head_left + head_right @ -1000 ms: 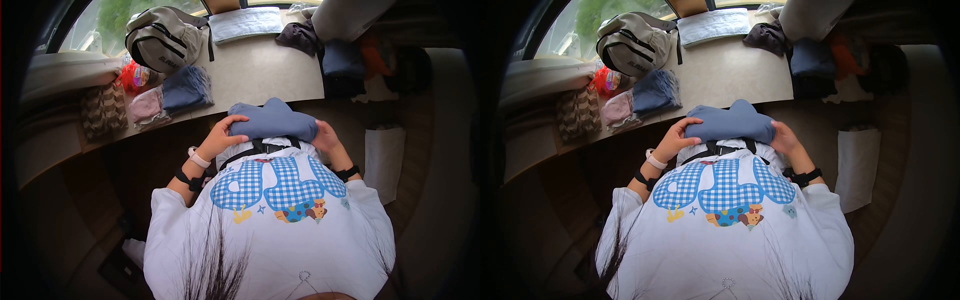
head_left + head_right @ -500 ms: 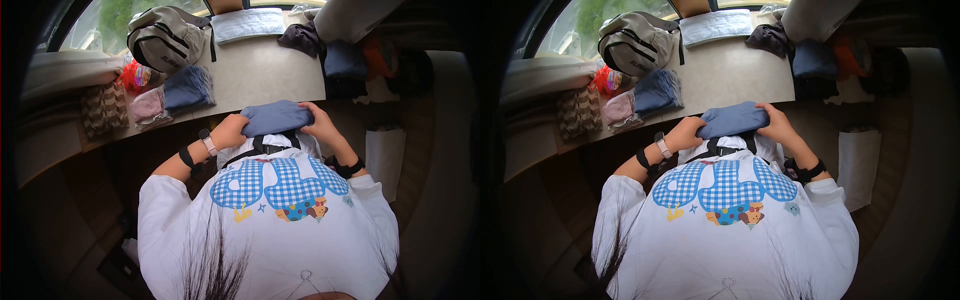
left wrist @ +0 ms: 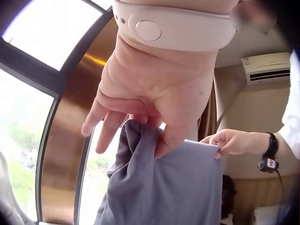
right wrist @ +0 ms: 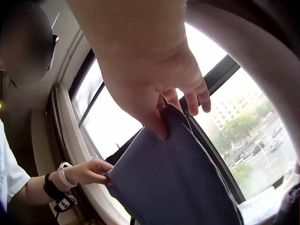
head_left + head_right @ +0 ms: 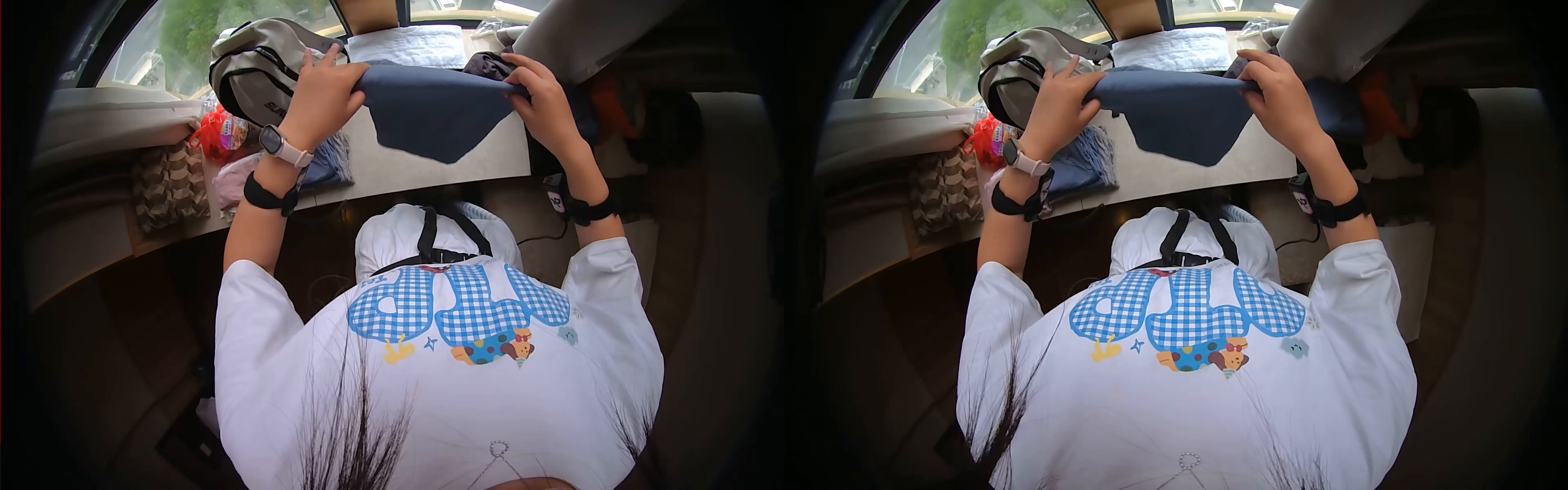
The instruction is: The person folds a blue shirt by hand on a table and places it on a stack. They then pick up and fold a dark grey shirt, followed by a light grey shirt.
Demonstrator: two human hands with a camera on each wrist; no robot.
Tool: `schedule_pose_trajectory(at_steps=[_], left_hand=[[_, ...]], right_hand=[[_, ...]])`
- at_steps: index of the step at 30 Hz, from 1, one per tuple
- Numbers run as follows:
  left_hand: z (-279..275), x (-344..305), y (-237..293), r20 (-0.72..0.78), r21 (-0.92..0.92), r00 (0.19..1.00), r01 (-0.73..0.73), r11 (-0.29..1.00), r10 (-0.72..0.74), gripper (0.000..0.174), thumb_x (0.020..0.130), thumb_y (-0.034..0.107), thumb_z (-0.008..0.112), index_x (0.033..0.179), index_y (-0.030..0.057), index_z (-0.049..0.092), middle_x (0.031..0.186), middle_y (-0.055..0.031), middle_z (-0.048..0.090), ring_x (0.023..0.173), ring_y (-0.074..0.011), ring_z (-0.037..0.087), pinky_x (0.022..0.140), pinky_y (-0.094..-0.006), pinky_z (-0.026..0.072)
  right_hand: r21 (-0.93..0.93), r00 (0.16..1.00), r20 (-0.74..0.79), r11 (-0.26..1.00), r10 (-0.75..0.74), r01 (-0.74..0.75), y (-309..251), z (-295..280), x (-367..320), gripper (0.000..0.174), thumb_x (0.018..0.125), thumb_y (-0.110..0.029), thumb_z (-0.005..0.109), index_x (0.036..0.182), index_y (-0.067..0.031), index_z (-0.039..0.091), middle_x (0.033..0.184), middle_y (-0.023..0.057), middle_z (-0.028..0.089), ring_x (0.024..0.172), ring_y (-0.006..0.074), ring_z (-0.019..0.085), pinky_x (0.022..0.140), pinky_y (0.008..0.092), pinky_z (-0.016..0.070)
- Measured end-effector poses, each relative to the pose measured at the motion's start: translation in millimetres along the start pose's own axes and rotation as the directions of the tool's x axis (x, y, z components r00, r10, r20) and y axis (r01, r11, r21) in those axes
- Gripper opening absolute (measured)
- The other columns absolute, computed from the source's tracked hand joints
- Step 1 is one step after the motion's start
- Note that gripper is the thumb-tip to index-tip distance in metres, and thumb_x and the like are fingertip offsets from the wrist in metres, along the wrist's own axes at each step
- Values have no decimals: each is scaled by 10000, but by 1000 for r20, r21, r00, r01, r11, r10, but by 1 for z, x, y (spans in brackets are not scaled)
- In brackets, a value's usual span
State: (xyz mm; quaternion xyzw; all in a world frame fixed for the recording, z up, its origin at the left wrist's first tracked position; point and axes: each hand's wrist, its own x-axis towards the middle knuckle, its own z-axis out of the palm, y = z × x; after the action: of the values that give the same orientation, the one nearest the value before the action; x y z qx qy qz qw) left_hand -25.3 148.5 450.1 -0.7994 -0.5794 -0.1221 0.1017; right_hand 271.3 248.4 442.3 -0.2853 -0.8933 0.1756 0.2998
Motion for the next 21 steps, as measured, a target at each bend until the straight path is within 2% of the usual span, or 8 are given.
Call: schedule_pose_trajectory(at_steps=[3,6,9,12,14,17,18,21], left_hand=[[2,-5,0,1,-112,1000,3,994,-3,381,683,61,582,1060,42,531,1023,-167,575,996,-317,528,958,-453,343],[26,-27,9,120,-399,993,57,915,-10,408,651,-8,574,1053,11,508,1031,-177,566,1014,-308,524,935,-427,376],[101,-64,18,194,-488,981,86,868,12,409,641,-40,554,1043,-2,492,1034,-169,558,1021,-311,520,903,-383,414],[196,-113,24,337,-603,941,204,771,15,424,667,-51,507,1086,-1,467,1077,-194,534,1038,-333,501,900,-390,410],[253,-149,35,456,-612,890,326,721,-15,405,677,-44,493,1078,3,461,1054,-207,541,1010,-346,510,863,-404,423],[289,-159,45,758,-487,652,539,688,26,374,693,-14,486,1065,18,455,990,-214,561,923,-370,531,796,-423,436],[293,-160,46,735,-515,678,555,654,3,341,686,20,493,1028,27,480,916,-220,575,845,-383,540,740,-426,436],[303,-154,38,832,-458,555,689,562,-3,331,666,35,495,997,29,504,883,-223,577,832,-379,545,724,-413,434]], right_hand=[[127,998,49,991,28,-34,12,12,-11,197,691,40,569,880,2,531,940,127,591,891,317,548,774,359,440],[226,975,176,959,132,-171,13,31,-40,191,690,43,562,872,-13,546,898,139,590,879,314,555,763,366,442],[231,903,370,919,220,-318,35,76,-86,184,683,28,565,860,-20,557,843,140,597,844,313,563,748,377,442],[214,804,536,880,258,-425,69,146,-139,180,686,6,571,862,-17,542,861,141,596,832,318,565,714,373,445],[145,684,662,842,308,-519,85,188,-174,166,696,-10,569,858,-15,537,837,155,592,817,329,565,695,381,446],[183,630,713,787,306,-589,99,227,-202,155,704,-26,570,852,-14,527,811,174,583,802,345,563,672,393,445],[187,630,718,790,295,-584,101,233,-204,150,709,-30,578,846,-16,519,765,167,576,746,327,569,646,375,442],[217,521,775,624,357,-751,113,246,-205,148,718,-35,586,843,-14,511,721,156,561,679,274,559,618,336,429]])
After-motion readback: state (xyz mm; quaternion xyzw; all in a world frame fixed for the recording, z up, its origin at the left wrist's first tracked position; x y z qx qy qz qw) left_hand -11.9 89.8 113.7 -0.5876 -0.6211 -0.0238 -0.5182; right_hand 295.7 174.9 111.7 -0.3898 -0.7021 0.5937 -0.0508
